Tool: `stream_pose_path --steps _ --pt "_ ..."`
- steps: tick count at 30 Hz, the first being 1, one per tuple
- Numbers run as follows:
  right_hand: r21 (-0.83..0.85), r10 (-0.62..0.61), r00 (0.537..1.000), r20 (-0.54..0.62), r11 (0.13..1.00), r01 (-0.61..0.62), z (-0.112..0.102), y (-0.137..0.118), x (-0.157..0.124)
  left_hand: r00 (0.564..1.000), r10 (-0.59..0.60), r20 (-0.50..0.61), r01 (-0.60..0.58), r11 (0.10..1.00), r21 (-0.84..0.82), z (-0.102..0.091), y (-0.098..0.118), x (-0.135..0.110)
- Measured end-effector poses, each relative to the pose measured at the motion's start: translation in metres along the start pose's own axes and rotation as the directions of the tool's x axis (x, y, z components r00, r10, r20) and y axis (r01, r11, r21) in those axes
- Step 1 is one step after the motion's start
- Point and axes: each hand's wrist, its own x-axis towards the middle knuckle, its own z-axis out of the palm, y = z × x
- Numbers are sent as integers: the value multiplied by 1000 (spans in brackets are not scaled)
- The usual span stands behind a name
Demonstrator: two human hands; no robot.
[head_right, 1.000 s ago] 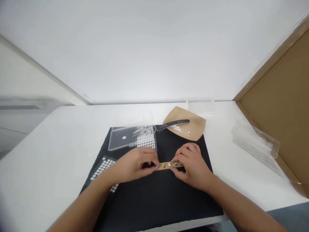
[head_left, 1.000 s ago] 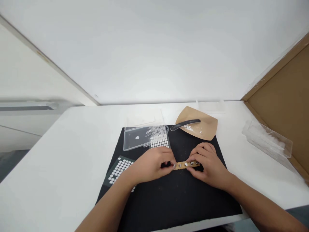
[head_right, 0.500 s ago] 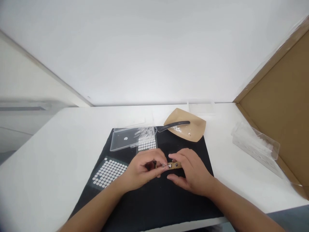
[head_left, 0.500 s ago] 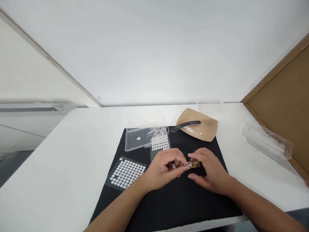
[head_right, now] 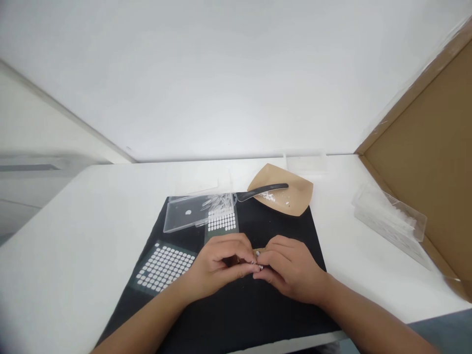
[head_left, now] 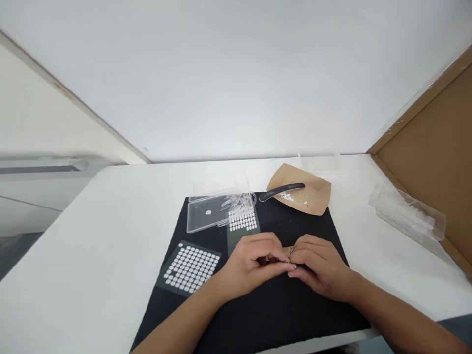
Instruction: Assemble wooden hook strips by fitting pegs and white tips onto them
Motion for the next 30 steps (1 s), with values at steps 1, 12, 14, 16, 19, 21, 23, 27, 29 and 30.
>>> stream_pose_path --steps 1,12,14,16,19,21,23,27,29,30 --pt "11 -3 1000 7 1000 3 0 0 0 1000 8 2 -8 1000 -2 0 0 0" --pt "-33 -43 999 27 998 44 -4 1 -1 1000 -9 -1 9 999 -32 0 5 -1" --pt "-53 -52 998 31 997 53 -5 1 -1 1000 -1 3 1 999 -33 -1 6 0" --pt "-74 -63 997 46 995 66 -5 1 -1 1000 16 5 -16 1000 -22 -1 8 1" --pt "-96 -66 995 70 993 72 -5 1 -1 1000 23 19 -22 1000 -15 -3 11 3" --pt "-99 -60 995 77 993 68 -5 1 -2 999 7 38 -6 1000 -27 -5 13 4" --pt "-95 -59 996 74 993 66 -4 2 -2 998 -17 65 20 999 -51 -7 13 5" --pt "-72 -75 996 46 994 78 -3 2 -2 989 -84 121 102 983 -151 -9 11 4" --pt "-56 -80 996 39 995 83 -2 1 -2 980 -134 144 165 959 -230 -9 9 3" --pt "-51 -83 996 35 995 85 -2 1 -2 974 -161 156 199 942 -269 -9 8 2"
